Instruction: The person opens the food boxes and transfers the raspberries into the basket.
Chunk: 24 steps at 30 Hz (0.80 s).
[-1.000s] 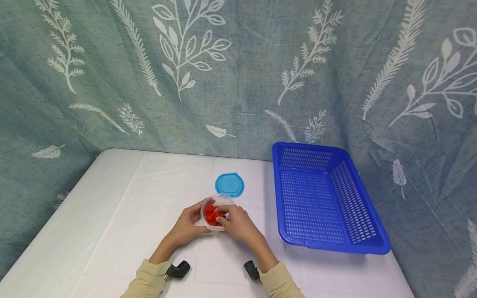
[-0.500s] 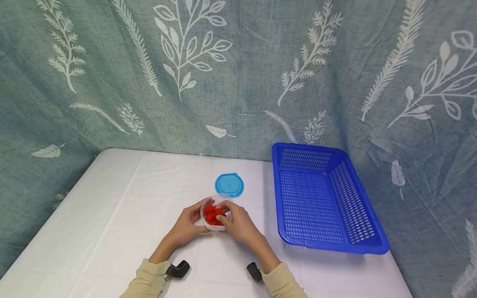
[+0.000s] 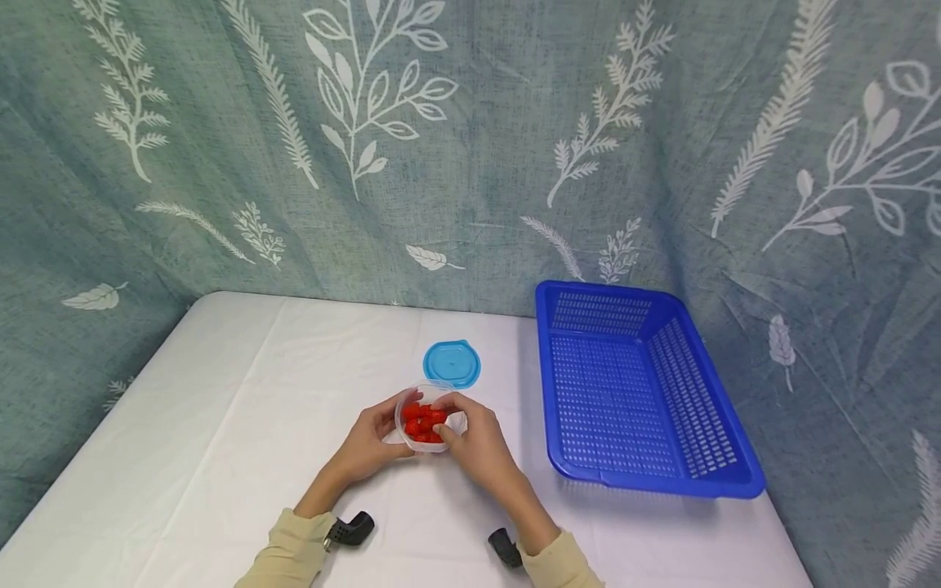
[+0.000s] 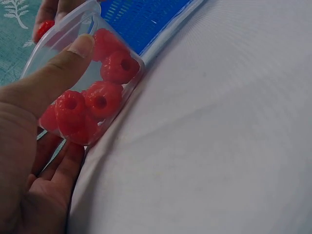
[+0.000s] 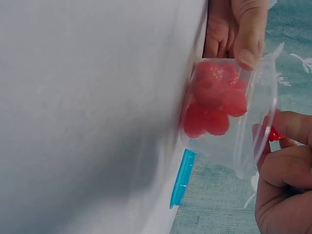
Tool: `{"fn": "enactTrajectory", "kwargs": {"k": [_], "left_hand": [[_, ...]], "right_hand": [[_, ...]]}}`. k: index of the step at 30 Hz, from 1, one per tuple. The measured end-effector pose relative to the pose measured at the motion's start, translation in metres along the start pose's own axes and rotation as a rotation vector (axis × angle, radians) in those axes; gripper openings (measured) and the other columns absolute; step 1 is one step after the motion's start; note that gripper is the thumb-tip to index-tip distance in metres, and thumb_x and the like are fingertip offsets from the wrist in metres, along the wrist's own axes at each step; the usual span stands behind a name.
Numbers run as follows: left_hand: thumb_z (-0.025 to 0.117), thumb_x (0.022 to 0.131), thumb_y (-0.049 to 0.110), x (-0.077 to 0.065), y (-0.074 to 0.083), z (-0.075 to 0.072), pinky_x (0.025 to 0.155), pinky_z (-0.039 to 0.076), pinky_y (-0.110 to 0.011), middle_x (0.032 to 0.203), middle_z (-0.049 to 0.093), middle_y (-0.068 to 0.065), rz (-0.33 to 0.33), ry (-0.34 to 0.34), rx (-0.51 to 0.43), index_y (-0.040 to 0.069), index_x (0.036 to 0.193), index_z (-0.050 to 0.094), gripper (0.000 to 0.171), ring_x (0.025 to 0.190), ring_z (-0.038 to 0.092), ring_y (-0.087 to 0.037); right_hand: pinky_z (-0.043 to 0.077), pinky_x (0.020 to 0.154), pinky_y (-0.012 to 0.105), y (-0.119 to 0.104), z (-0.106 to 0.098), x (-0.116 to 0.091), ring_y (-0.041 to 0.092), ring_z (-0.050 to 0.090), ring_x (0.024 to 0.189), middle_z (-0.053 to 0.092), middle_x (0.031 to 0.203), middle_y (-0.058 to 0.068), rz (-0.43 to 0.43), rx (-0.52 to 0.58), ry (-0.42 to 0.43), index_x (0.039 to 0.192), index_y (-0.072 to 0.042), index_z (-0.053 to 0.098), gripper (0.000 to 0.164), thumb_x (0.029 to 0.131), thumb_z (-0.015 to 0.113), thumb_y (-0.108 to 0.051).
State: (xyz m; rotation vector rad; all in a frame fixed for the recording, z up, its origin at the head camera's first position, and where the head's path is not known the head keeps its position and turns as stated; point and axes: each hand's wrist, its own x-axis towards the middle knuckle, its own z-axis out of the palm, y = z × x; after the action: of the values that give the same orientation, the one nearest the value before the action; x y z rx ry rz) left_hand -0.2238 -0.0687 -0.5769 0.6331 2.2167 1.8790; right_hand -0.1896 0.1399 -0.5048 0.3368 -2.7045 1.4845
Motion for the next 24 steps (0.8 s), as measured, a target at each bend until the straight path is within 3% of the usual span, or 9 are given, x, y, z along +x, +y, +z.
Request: {"fn": "enactTrajectory", "kwargs": {"k": [2, 8, 12, 18, 24], "left_hand": [[0.087, 0.079, 0.008, 0.0, 0.001, 0.0, 0.115, 0.041, -0.032, 0.153, 0.052, -0.006, -0.02, -0.001, 0.009, 0.012, 0.156, 0.042, 0.089, 0.143, 0.047, -0.022], [0.086, 0.08, 0.009, -0.001, 0.002, 0.0, 0.116, 0.04, -0.034, 0.153, 0.053, -0.005, -0.025, 0.001, 0.019, 0.014, 0.156, 0.042, 0.088, 0.143, 0.047, -0.022], [0.088, 0.08, 0.013, 0.0, 0.002, 0.0, 0.117, 0.039, -0.038, 0.153, 0.052, -0.006, -0.022, 0.007, 0.018, 0.015, 0.156, 0.043, 0.088, 0.144, 0.046, -0.024], [0.089, 0.079, 0.016, 0.0, 0.002, 0.001, 0.117, 0.039, -0.04, 0.152, 0.053, -0.005, -0.027, 0.019, 0.018, 0.017, 0.156, 0.043, 0.09, 0.144, 0.046, -0.024], [0.089, 0.078, 0.017, 0.001, 0.001, 0.002, 0.116, 0.041, -0.037, 0.151, 0.054, -0.002, -0.041, 0.016, 0.02, 0.018, 0.155, 0.044, 0.09, 0.143, 0.047, -0.022]], "right_hand": [[0.05, 0.048, 0.022, -0.003, -0.002, -0.003, 0.027, 0.06, 0.089, 0.072, 0.106, 0.005, -0.002, 0.032, 0.006, 0.109, -0.014, 0.072, 0.03, 0.086, 0.076, 0.004], [0.045, 0.044, 0.019, -0.017, -0.012, -0.016, 0.015, 0.051, 0.067, 0.074, 0.114, 0.003, -0.029, 0.035, 0.005, 0.118, -0.016, 0.075, 0.034, 0.088, 0.076, 0.0], [0.038, 0.04, 0.019, -0.033, -0.025, -0.025, 0.006, 0.034, 0.046, 0.074, 0.116, 0.004, -0.045, 0.023, -0.002, 0.12, -0.017, 0.075, 0.035, 0.088, 0.077, -0.003], [0.029, 0.038, 0.017, -0.05, -0.049, -0.029, 0.005, 0.029, 0.041, 0.075, 0.112, 0.005, -0.029, 0.05, 0.015, 0.117, -0.017, 0.076, 0.034, 0.086, 0.079, -0.002], [0.023, 0.038, 0.018, -0.052, -0.077, -0.027, 0.003, 0.025, 0.042, 0.075, 0.105, 0.008, -0.034, 0.084, 0.034, 0.112, -0.013, 0.078, 0.03, 0.084, 0.081, -0.005]]}}
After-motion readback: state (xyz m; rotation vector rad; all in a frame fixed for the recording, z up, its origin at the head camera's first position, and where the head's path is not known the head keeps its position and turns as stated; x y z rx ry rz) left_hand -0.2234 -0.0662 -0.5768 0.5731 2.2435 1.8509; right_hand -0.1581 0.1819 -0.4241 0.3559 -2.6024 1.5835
